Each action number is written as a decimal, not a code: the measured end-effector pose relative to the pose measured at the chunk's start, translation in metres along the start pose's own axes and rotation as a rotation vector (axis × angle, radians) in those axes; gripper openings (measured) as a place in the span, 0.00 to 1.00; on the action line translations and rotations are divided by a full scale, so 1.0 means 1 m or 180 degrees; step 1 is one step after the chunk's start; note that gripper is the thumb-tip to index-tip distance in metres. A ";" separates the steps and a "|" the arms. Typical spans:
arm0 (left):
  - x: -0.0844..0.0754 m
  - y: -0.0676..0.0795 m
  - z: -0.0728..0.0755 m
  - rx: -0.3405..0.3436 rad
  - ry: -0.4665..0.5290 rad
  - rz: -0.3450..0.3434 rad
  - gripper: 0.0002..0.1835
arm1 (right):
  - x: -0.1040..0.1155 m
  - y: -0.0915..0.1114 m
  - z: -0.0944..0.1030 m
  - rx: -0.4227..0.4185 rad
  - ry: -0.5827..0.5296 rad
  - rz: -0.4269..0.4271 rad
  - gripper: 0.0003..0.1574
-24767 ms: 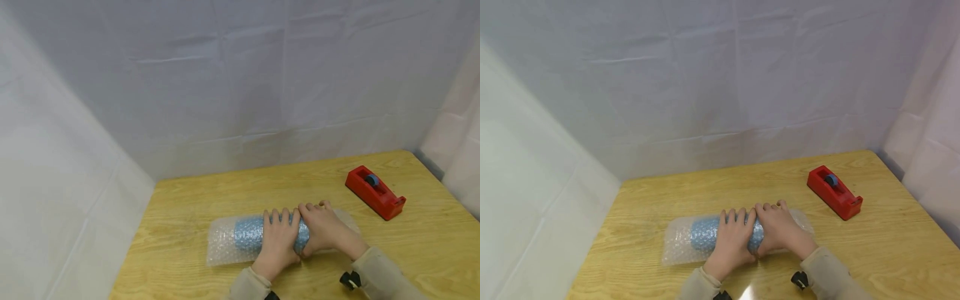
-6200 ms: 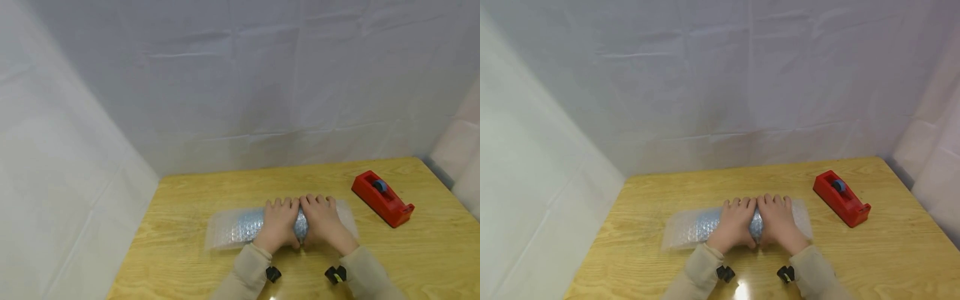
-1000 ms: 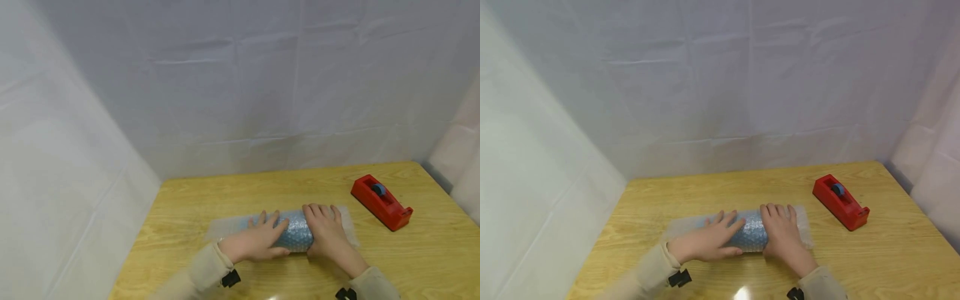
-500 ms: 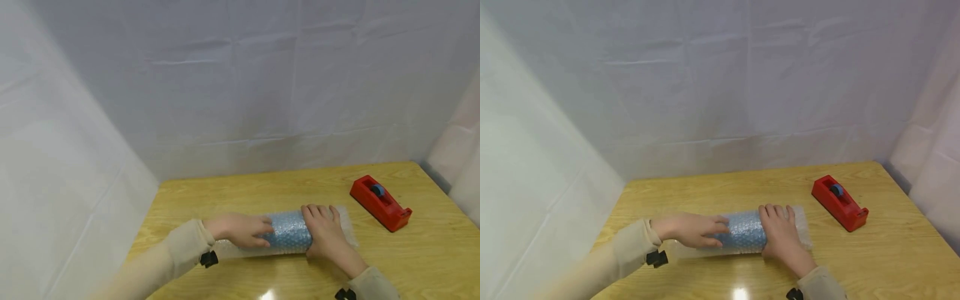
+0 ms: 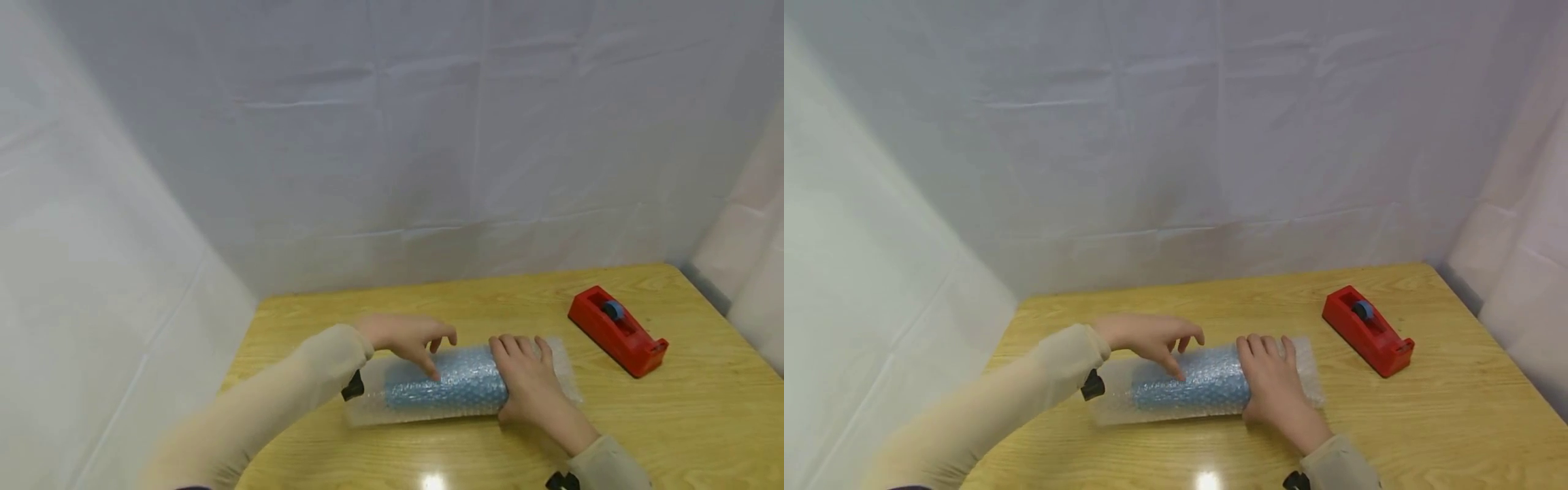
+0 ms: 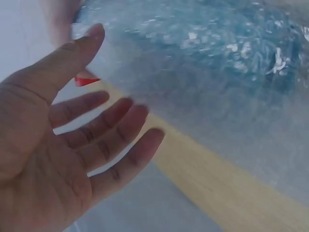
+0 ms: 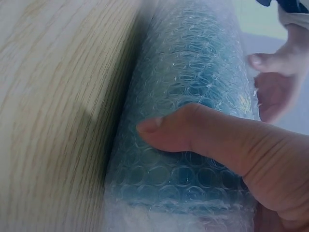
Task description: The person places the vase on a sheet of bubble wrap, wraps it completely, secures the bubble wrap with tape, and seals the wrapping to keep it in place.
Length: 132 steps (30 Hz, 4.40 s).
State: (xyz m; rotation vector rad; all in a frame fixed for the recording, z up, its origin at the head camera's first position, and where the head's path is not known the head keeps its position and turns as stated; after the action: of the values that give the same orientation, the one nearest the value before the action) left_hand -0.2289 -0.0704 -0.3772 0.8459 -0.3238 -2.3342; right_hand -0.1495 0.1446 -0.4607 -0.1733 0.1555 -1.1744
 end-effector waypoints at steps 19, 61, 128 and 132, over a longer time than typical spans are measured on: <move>0.016 -0.038 -0.008 0.0728 0.0871 0.0546 0.59 | -0.002 -0.004 0.000 -0.0100 -0.0071 0.0162 0.71; -0.003 -0.069 -0.026 0.0406 0.1299 0.0859 0.50 | -0.023 -0.028 0.003 0.0232 -0.0150 0.0990 0.78; -0.005 -0.055 -0.033 0.0317 0.1553 0.1229 0.62 | 0.050 0.015 -0.009 -0.0248 -0.5764 -0.2719 0.58; -0.006 -0.052 -0.034 0.0251 0.1649 0.1229 0.63 | 0.046 0.011 -0.009 -0.0152 -0.5690 -0.2822 0.61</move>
State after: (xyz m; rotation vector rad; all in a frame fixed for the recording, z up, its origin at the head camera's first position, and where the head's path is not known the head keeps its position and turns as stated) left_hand -0.2282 -0.0275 -0.4221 1.2620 -0.3209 -1.6877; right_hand -0.1237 0.1059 -0.4732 -1.3417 -1.6006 -1.4505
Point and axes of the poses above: each hand's wrist, its own y-axis away from the middle knuckle, its own z-axis out of the back of the hand, x = y × z, the point moved 1 cm from there along -y, towards the middle knuckle, and after that the axes turned 12 degrees about y, right-handed, at the moved point
